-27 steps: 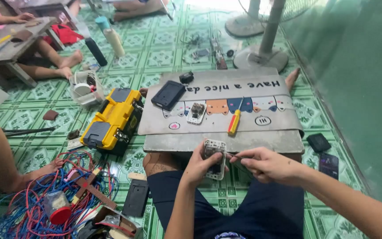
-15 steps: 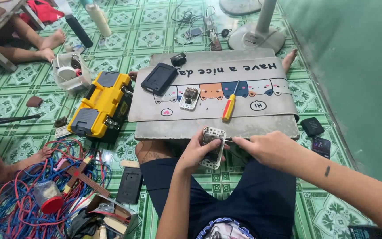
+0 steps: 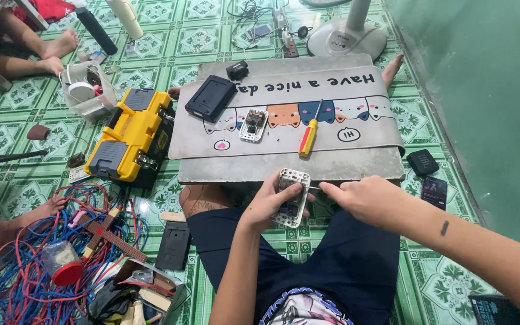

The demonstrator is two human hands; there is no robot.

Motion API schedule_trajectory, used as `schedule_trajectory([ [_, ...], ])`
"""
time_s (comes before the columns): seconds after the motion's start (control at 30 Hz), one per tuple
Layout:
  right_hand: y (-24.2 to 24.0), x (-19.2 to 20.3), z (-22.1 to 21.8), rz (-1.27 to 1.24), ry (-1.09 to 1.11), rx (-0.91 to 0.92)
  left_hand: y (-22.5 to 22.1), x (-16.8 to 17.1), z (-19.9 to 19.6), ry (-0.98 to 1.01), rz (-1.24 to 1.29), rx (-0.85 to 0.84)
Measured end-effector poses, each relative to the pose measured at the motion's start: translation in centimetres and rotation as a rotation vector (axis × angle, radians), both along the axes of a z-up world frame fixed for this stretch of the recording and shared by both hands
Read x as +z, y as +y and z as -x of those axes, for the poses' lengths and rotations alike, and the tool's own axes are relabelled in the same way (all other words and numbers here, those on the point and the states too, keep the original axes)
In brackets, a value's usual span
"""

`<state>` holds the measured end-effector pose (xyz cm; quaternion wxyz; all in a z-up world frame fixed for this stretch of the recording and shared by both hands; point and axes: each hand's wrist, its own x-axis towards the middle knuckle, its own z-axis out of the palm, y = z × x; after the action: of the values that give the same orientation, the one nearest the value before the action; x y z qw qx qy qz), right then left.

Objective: Assembling and inspecting an electrical switch component using a screwdriver on a floor-based workspace.

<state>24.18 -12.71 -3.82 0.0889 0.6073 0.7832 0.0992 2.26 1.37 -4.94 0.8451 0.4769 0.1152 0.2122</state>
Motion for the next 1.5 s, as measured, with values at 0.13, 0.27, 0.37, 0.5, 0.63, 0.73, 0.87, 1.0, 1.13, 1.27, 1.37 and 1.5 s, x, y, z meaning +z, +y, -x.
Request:
schedule_trajectory([
  [0.13, -0.2, 0.7, 0.6, -0.228, -0.172, 0.175, 0.1, -1.2, -0.4, 0.012, 0.087, -0.012],
  [0.27, 0.6, 3.6, 1.7, 0.295, 0.991, -0.29, -0.2, -1.2, -0.2, -0.054, -0.007, 0.042],
  [0.37, -0.1, 6.9, 3.6, 0.428, 1.412, -0.482, -1.6, 1.1, 0.7, -0.051, -0.133, 0.12],
  [0.5, 0.6, 6.4, 3.6, 0.274, 1.141, -0.31, -2.7, 4.7, 2.0, -0.015, -0.212, 0.184],
  [0.63, -0.8, 0.9, 1.7, -0.153, 0.086, 0.112, -0.4, 0.0, 1.3, -0.07, -0.045, 0.023],
  [0.73, -0.9, 1.7, 2.4, -0.354, -0.212, 0.251, 0.2, -1.3, 0.6, -0.098, 0.042, -0.022],
  [0.87, -0.4, 4.5, 3.1, 0.03, 0.557, -0.184, 0.1, -1.3, 0.2, -0.163, -0.01, 0.033],
  [1.0, 0.4, 9.3, 4.5, 0.391, 1.084, -0.5, 0.0, -0.7, 0.2, -0.149, -0.068, 0.071],
  [1.13, 0.0, 5.9, 3.8, 0.214, 0.974, -0.427, -0.1, -0.2, 0.4, -0.153, -0.051, 0.064],
  [1.27, -0.3, 2.6, 3.2, -0.399, 0.039, 0.148, 0.2, -0.2, 0.6, -0.158, -0.004, 0.054],
  [1.37, -0.1, 2.6, 2.7, -0.531, -0.184, 0.296, 0.4, 0.1, 0.8, -0.148, 0.003, 0.044],
  [1.5, 0.3, 5.2, 3.3, -0.051, 0.455, -0.12, 0.2, 0.0, 0.3, -0.138, -0.011, 0.081],
])
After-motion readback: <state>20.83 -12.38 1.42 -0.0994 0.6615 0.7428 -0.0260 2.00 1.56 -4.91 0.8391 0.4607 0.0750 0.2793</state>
